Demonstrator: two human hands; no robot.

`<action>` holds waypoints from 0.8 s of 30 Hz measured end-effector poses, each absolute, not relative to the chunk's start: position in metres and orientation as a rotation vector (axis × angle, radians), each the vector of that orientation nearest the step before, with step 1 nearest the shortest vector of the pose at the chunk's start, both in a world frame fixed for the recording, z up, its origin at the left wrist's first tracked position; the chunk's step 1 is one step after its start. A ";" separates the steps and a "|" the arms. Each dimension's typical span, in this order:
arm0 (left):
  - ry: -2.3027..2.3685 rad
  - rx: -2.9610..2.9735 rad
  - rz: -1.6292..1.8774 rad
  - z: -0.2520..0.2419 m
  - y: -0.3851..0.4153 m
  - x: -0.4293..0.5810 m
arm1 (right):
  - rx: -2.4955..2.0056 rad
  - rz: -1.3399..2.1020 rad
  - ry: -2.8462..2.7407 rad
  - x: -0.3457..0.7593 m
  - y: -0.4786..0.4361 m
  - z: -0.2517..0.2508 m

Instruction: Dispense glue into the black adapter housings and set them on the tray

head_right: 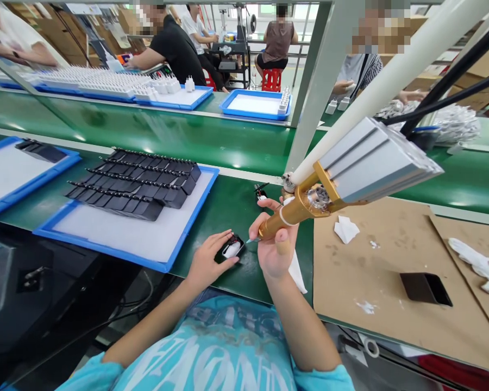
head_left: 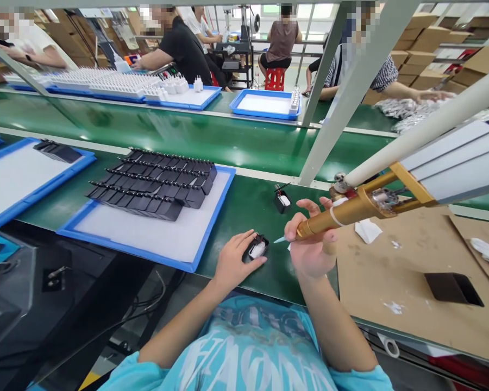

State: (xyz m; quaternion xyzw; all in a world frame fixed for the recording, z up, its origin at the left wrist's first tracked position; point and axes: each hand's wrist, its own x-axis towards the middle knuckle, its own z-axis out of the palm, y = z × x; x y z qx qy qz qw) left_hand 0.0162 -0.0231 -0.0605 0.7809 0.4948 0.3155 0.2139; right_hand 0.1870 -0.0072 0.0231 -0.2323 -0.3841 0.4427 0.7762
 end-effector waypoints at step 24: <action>1.316 2.123 0.961 -0.044 -0.026 0.024 | -0.503 0.924 -0.845 0.177 -0.008 0.024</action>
